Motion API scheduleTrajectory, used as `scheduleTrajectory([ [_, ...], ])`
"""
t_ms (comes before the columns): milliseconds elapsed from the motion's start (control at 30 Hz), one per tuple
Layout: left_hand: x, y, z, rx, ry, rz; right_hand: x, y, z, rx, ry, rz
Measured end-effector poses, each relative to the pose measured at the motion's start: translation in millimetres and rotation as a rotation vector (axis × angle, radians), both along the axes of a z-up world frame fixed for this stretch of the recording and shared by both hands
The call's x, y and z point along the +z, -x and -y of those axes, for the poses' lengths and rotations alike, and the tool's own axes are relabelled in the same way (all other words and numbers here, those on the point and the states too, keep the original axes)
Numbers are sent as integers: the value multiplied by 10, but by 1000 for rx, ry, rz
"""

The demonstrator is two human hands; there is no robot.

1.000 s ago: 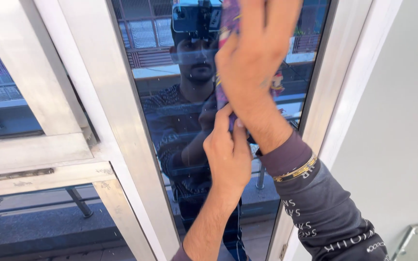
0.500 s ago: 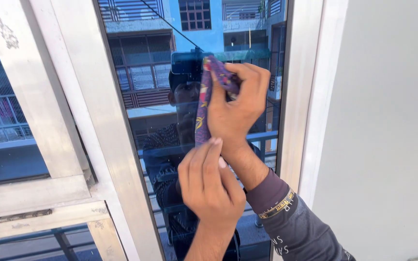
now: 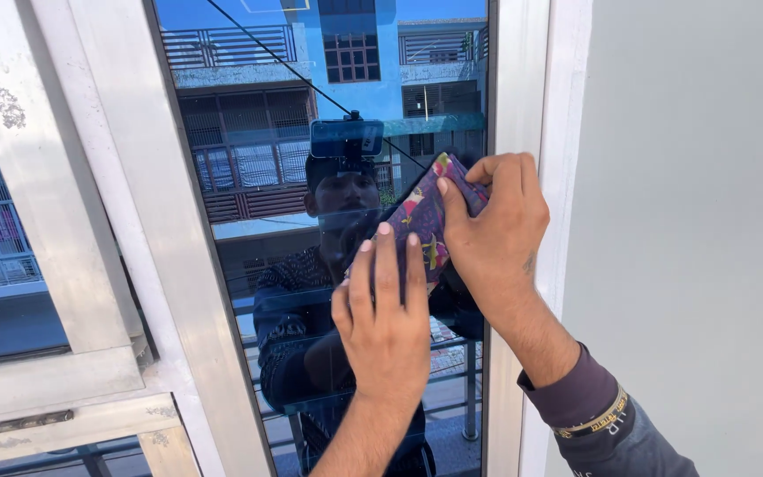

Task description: The person wipes a large glass window pane with a patterned cloth using both hands. They move the cloth in vertical and horizontal strokes across the surface, covering the lower, middle, and upper sections of the window.

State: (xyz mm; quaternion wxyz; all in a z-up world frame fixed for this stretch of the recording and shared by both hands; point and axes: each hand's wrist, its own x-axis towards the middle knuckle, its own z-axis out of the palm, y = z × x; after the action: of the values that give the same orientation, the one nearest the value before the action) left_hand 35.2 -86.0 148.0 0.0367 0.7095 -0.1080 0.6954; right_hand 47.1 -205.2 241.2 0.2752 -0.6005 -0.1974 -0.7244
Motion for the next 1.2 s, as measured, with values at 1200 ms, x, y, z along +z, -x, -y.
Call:
scheduleTrajectory([
  [1200,552,-303,-813,118,-582,-118,-828,-392,5,-482,460,-241],
])
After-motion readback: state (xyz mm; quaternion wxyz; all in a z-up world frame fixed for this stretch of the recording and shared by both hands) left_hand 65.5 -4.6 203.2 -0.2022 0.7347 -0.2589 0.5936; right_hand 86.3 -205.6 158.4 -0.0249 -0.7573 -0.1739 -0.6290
